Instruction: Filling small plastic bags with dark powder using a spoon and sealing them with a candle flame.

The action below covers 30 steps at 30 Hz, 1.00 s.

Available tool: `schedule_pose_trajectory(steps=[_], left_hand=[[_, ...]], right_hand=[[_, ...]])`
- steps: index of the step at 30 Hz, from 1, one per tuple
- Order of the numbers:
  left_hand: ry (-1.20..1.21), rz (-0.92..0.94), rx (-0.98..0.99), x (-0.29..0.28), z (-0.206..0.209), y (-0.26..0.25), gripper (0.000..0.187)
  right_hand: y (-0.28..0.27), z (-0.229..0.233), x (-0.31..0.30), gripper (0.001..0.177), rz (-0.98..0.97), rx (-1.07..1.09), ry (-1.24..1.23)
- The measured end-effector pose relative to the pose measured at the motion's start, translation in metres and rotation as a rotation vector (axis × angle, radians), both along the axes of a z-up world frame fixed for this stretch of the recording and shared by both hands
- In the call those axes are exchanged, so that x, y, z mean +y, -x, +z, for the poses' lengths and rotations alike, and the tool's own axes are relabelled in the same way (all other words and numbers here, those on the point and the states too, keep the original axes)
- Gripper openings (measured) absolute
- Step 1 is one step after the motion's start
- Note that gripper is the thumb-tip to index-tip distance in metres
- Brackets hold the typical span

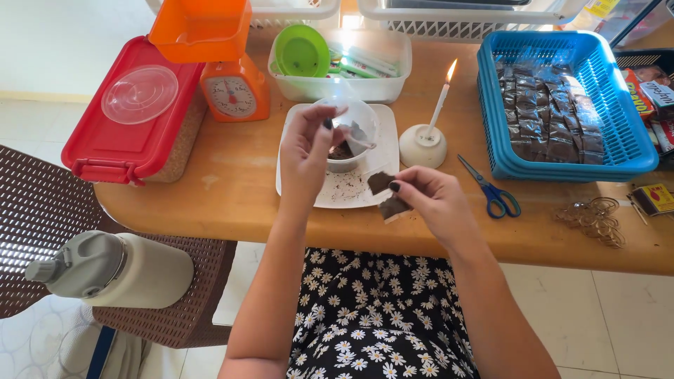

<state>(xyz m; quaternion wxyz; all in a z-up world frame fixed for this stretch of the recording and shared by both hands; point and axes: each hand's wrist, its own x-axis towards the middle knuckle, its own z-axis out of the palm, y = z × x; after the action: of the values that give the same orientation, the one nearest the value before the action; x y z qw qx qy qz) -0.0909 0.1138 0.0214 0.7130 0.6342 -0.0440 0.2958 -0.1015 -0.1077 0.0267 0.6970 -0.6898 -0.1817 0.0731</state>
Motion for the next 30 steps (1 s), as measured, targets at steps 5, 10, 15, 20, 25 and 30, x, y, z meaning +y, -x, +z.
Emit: schedule_pose_trajectory(steps=[5, 10, 15, 20, 25, 30], left_hand=[[0.124, -0.011, -0.051, 0.006, -0.005, -0.016, 0.03], [0.15, 0.038, -0.078, 0.009, -0.003, -0.016, 0.051], [0.252, -0.035, 0.023, 0.018, -0.004, -0.01, 0.053], [0.228, -0.045, 0.06, 0.026, -0.013, -0.002, 0.03], [0.134, -0.039, 0.095, 0.024, -0.002, 0.005, 0.022], [0.013, 0.018, 0.086, 0.025, 0.018, 0.018, 0.02]], right_hand=[[-0.01, -0.032, 0.01, 0.01, 0.084, 0.078, 0.035], [-0.027, -0.076, 0.015, 0.01, 0.116, 0.06, 0.103], [-0.037, -0.099, 0.018, 0.011, 0.049, -0.147, 0.312], [-0.045, -0.074, 0.019, 0.021, -0.099, -0.244, 0.351], [-0.08, -0.06, 0.03, 0.047, -0.13, -0.457, 0.472], [-0.109, -0.059, 0.034, 0.032, 0.066, -0.534, 0.49]])
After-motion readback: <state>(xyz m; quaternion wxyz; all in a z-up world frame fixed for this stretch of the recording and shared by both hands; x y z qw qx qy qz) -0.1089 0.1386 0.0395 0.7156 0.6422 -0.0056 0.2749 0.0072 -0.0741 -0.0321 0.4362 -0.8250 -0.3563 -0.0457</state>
